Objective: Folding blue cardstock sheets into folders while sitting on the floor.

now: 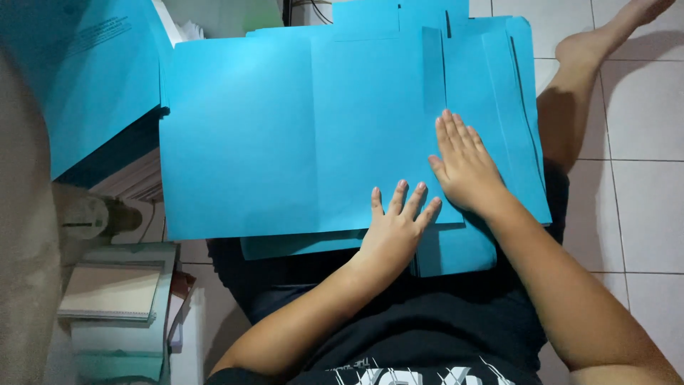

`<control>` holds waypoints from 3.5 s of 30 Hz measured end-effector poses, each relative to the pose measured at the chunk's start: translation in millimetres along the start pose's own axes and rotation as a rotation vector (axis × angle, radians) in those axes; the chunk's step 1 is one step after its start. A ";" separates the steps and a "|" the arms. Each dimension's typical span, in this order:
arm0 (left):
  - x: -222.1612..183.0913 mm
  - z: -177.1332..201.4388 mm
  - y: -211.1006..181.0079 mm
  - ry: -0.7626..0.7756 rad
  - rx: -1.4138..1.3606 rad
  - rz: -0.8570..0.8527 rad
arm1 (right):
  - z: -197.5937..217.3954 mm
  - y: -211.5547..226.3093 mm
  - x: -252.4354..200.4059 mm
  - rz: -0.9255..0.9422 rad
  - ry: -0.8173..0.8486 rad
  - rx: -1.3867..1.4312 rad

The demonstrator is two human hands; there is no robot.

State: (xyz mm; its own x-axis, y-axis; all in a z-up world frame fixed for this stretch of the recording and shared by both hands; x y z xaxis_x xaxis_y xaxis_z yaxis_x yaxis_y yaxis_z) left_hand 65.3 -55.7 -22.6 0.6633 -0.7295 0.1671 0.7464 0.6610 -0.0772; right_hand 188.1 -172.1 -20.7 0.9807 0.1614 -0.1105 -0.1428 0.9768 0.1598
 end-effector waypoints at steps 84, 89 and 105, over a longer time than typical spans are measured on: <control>2.9 32.0 200.3 -0.007 -0.080 0.472 | 7.6 117.6 94.2 0.233 -0.205 -0.058; -35.2 39.7 224.8 -0.019 -0.051 0.599 | 20.4 40.3 110.1 -0.005 -0.065 -0.009; -29.9 18.5 143.9 -0.076 -0.024 0.481 | -9.8 100.8 -5.8 0.220 -0.025 -0.194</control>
State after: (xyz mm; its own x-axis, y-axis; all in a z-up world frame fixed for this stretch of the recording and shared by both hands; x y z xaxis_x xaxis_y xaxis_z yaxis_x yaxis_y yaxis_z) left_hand 151.9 64.5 -20.5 0.9280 -0.3271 0.1784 0.3583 0.9149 -0.1861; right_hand 166.7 -73.2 -13.6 0.9260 0.3711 -0.0691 -0.3728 0.9278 -0.0137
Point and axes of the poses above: each hand's wrist, its own x-axis towards the middle knuckle, its own z-axis out of the back of the hand, y = z × x, the point moved 8 cm from there along x, towards the middle knuckle, and after that the axes turned 11 degrees about -z, right-handed, at the moved point
